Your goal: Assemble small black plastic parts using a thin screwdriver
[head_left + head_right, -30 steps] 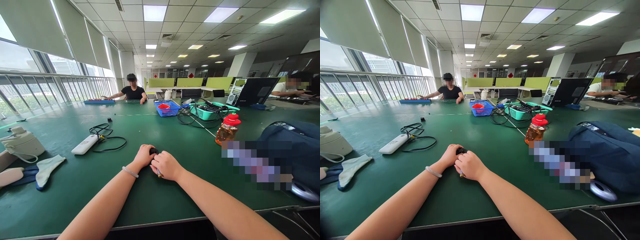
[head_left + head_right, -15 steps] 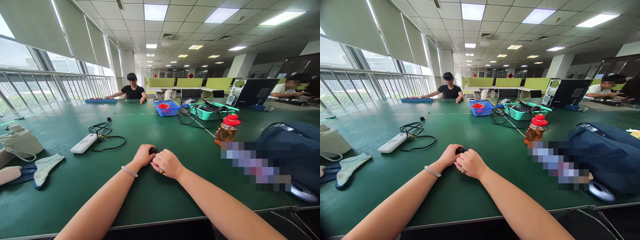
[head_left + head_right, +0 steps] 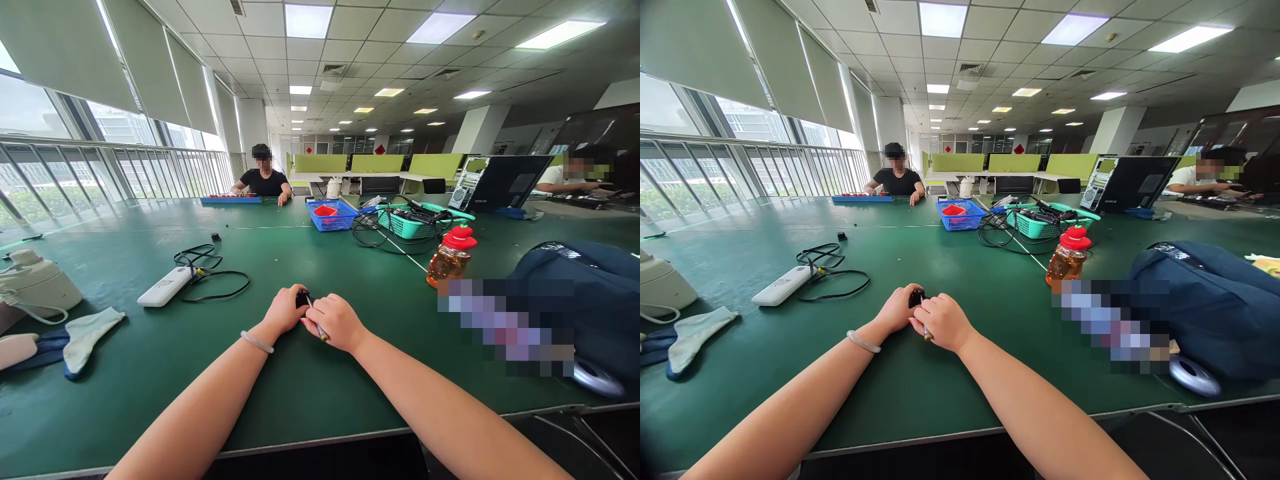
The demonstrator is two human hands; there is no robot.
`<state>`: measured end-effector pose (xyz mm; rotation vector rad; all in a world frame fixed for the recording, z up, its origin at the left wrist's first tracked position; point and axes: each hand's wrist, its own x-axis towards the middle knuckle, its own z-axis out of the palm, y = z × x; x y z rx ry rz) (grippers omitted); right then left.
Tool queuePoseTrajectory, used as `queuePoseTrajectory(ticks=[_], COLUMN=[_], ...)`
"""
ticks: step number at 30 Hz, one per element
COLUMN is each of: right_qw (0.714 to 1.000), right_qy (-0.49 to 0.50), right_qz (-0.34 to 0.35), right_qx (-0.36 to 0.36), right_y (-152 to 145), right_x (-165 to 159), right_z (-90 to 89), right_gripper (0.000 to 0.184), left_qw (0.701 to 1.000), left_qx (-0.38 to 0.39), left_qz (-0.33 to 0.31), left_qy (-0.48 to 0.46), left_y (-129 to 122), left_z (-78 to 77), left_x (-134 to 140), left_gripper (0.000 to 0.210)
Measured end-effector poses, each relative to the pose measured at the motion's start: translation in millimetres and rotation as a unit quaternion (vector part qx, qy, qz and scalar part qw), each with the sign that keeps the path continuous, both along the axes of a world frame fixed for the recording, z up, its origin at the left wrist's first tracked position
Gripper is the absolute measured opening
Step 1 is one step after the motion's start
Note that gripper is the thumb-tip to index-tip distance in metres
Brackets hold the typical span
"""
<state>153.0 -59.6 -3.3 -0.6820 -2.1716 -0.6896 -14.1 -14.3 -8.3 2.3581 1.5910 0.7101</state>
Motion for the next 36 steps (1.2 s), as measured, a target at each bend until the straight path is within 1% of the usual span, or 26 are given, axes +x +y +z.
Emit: queuePoseTrajectory(ticks=[3, 7, 9, 14, 17, 19, 20, 22, 24, 27, 29, 30, 32, 34, 36], right_qw=[1.000, 0.999, 0.997, 0.988, 0.978, 0.957, 0.939, 0.890, 0.838, 0.775, 0.747, 0.736, 0.726, 0.729, 0.743], right_qy=[0.008, 0.002, -0.005, -0.003, 0.064, 0.154, 0.206, 0.303, 0.373, 0.425, 0.435, 0.436, 0.427, 0.409, 0.390], right_qz=[-0.014, -0.039, -0.057, -0.089, -0.079, -0.054, -0.035, 0.005, 0.036, 0.060, 0.074, 0.079, 0.089, 0.096, 0.098], right_qx=[-0.013, -0.030, -0.047, -0.127, -0.184, -0.239, -0.272, -0.339, -0.397, -0.463, -0.498, -0.511, -0.532, -0.541, -0.535], right_y=[2.1, 5.1, 6.2, 5.8, 3.7, 2.9, 3.1, 5.1, 9.3, 17.8, 22.5, 24.0, 24.7, 22.7, 19.0], right_x=[2.8, 5.3, 5.9, 7.7, 9.5, 11.1, 12.0, 14.1, 16.6, 20.0, 21.2, 21.2, 20.2, 18.1, 16.0], right_z=[-0.7, -1.8, -2.4, -1.2, 1.7, 4.1, 5.2, 6.8, 6.7, 2.9, -1.1, -3.0, -5.8, -6.3, -4.3], right_gripper=[0.029, 0.028, 0.028, 0.026, 0.028, 0.031, 0.033, 0.037, 0.041, 0.045, 0.047, 0.048, 0.048, 0.046, 0.046], left_qw=[1.000, 1.000, 1.000, 0.999, 0.999, 0.999, 0.999, 0.999, 0.998, 0.998, 0.998, 0.998, 0.998, 0.998, 0.997], left_qx=[0.003, 0.009, 0.013, 0.018, 0.018, 0.017, 0.016, 0.011, 0.006, -0.003, -0.009, -0.011, -0.015, -0.017, -0.017], left_qz=[-0.004, -0.020, -0.024, -0.033, -0.038, -0.041, -0.043, -0.049, -0.051, -0.053, -0.055, -0.055, -0.057, -0.060, -0.063], left_qy=[0.005, 0.011, 0.011, 0.011, 0.014, 0.016, 0.018, 0.021, 0.024, 0.026, 0.026, 0.026, 0.027, 0.027, 0.027], left_y=[-0.1, 0.0, 0.6, 2.0, 1.6, 0.7, 0.2, -0.8, -1.5, -1.7, -1.5, -1.4, -1.2, -1.2, -1.4], left_z=[-0.1, -0.3, -1.0, -3.2, -2.8, -1.8, -1.1, 0.4, 1.8, 3.1, 3.2, 3.0, 2.6, 2.2, 2.2], left_x=[0.0, -0.4, -0.8, -2.1, -2.5, -2.8, -3.2, -4.0, -5.1, -6.4, -6.9, -7.0, -7.2, -7.3, -7.3], left_gripper=[0.040, 0.030, 0.028, 0.029, 0.027, 0.028, 0.029, 0.032, 0.034, 0.035, 0.035, 0.036, 0.036, 0.036, 0.036])
